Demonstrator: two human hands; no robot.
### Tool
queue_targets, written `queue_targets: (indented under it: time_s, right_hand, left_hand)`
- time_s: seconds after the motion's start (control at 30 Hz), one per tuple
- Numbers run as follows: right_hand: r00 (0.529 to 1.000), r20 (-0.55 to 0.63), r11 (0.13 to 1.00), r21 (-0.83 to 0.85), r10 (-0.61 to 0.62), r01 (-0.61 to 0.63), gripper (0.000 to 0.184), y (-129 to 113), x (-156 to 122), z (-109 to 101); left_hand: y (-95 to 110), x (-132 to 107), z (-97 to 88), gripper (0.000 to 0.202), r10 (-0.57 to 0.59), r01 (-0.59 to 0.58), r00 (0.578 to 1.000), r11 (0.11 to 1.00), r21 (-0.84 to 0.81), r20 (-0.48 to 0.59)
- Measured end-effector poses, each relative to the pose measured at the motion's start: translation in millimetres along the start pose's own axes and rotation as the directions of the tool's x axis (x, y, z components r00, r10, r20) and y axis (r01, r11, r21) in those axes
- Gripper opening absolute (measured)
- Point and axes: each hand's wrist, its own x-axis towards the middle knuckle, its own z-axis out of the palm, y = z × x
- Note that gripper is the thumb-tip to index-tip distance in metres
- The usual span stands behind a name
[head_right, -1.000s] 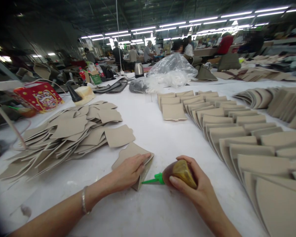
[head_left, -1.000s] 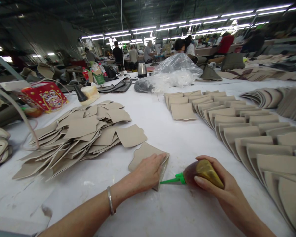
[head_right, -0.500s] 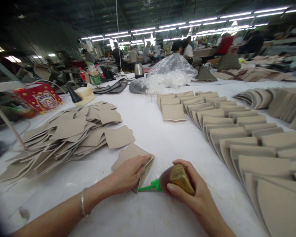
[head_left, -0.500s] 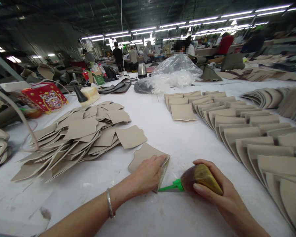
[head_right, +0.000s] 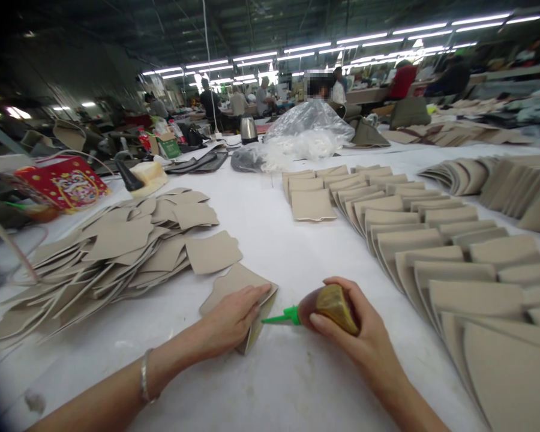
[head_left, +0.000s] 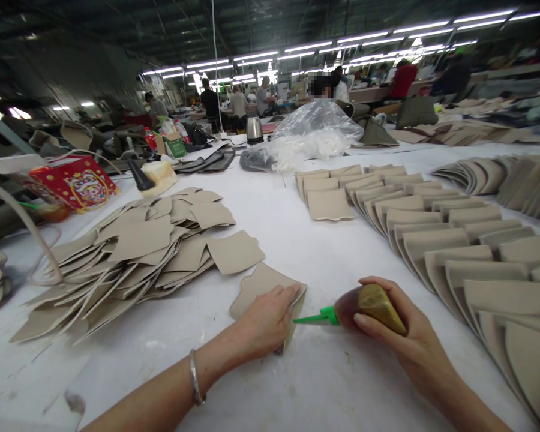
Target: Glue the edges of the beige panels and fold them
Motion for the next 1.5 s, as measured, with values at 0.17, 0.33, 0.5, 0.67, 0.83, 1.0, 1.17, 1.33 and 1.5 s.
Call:
queue_targets:
  time_s: [0.17, 0.33, 0.5, 0.67, 0.83, 1.0, 1.17, 1.33, 1.5]
  right_hand:
    - [0.992, -0.119, 0.999, -0.040, -0.034, 0.029, 0.049, -6.0, 1.7, -0.8]
    - [0.998, -0.033, 0.997, -0.058, -0.055, 0.053, 0.047, -10.3, 2.8, -2.2]
    - [0.987, -0.135, 0.994, -0.076, -0.087, 0.077, 0.048, -8.7, 5.5, -2.3]
    - [0.991, -0.085, 0.992, -0.083, -0.104, 0.097, 0.048, -8.4, 7.1, -0.1]
    - [0.964, -0.215, 0.981, -0.148, -0.158, 0.128, 0.051, -8.8, 11.2, -0.5]
    - [0.980, -0.142, 0.982, -0.150, -0.137, 0.115, 0.046, -7.4, 2.7, 1.6]
    - [0.972, -0.223, 0.994, -0.095, -0.080, 0.060, 0.052, -10.0, 3.7, 3.6]
    - [0.994, -0.096, 0.999, 0.008, 0.053, -0.052, 0.049, -12.7, -18.0, 12.5]
    - [0.982, -0.040, 0.958, 0.229, 0.187, -0.173, 0.051, -6.9, -23.7, 13.1]
  left_hand:
    - [-2.1, 0.6, 0.1, 0.048, 0.002, -0.002, 1.000, 1.000, -0.010, 0.001]
    - [-2.5, 1.2, 0.3, 0.048, 0.016, -0.016, 1.000, 1.000, -0.013, -0.004]
    - [-2.4, 1.5, -0.4, 0.048, 0.014, -0.014, 1.000, 1.000, -0.025, 0.002]
    - [-4.3, 1.3, 0.7, 0.048, 0.025, -0.025, 1.000, 0.999, -0.022, -0.005]
    - [-1.7, 1.3, -1.5, 0.047, 0.013, -0.013, 1.000, 1.000, -0.021, 0.000]
    - [-3.6, 0.9, -0.5, 0.046, 0.032, -0.033, 0.999, 0.999, -0.029, -0.008]
    - [-4.0, 1.1, -0.3, 0.045, 0.032, -0.032, 0.999, 0.999, -0.021, -0.014]
    - [-3.7, 0.5, -0.5, 0.049, 0.024, -0.024, 1.000, 0.999, -0.037, -0.009]
    - [-6.0, 0.0, 3.0, 0.049, 0.028, -0.031, 0.999, 0.997, -0.078, -0.034]
